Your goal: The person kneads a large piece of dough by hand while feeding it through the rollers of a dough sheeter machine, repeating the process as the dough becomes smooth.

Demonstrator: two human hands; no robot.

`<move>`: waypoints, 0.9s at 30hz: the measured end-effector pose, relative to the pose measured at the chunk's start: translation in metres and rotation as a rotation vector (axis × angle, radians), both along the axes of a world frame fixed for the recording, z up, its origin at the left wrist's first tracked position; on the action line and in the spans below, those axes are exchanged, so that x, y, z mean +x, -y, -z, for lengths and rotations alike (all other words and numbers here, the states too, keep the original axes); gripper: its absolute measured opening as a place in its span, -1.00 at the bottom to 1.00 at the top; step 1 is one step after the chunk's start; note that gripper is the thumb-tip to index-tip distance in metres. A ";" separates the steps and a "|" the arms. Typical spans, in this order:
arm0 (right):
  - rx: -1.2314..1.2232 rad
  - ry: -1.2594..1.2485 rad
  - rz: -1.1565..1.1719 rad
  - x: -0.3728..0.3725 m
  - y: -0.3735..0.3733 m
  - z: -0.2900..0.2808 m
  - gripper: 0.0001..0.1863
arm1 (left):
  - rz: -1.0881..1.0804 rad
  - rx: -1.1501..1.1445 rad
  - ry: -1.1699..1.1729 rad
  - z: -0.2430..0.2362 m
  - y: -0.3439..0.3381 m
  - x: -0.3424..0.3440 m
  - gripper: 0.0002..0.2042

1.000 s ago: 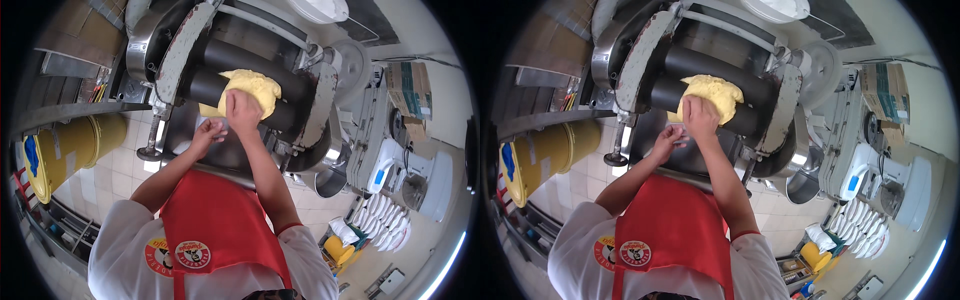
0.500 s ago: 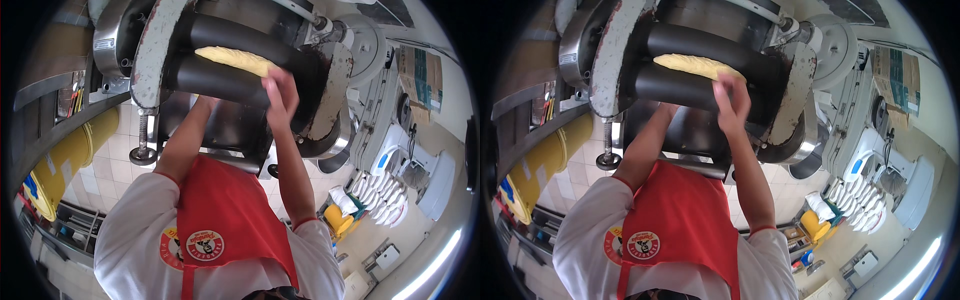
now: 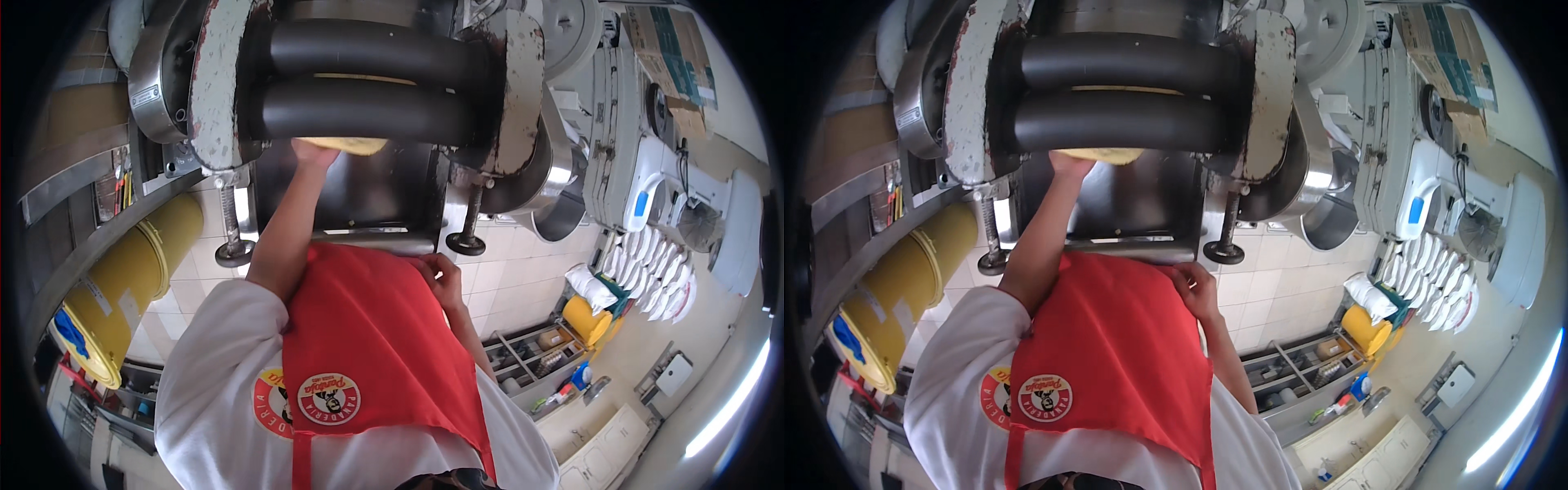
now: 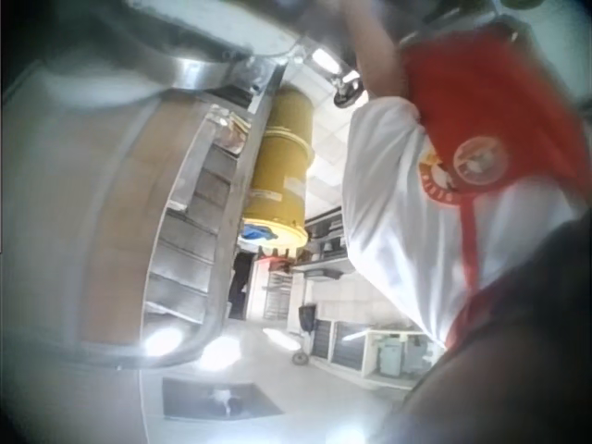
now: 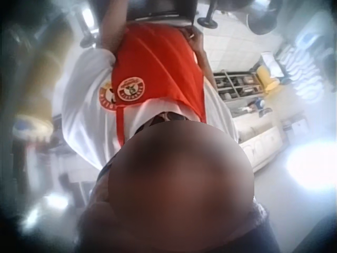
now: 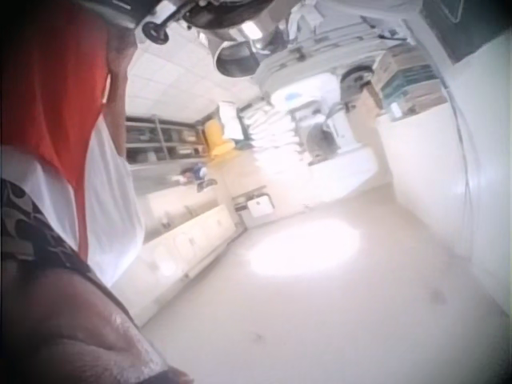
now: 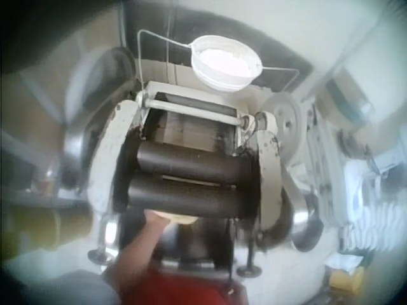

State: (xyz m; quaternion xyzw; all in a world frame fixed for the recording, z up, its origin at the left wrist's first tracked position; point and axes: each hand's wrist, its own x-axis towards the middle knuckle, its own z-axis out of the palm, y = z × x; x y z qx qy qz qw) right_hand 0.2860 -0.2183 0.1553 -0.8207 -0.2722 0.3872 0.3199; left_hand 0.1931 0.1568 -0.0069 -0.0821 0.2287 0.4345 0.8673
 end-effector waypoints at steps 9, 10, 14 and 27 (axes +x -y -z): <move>0.113 -0.249 -0.027 -0.018 0.031 0.035 -0.85 | 0.144 -0.125 -0.122 -0.001 0.068 -0.109 -0.40; 0.111 -0.289 -0.125 -0.022 0.038 0.045 -0.87 | 0.144 -0.136 -0.143 -0.001 0.070 -0.111 -0.40; -0.138 -0.177 -0.522 -0.052 0.062 0.121 -0.84 | 0.127 -0.164 -0.216 0.015 0.080 -0.113 -0.38; -0.569 0.430 -0.287 -0.101 -0.046 0.435 -0.54 | 0.165 -0.112 -0.055 0.068 0.106 -0.135 -0.36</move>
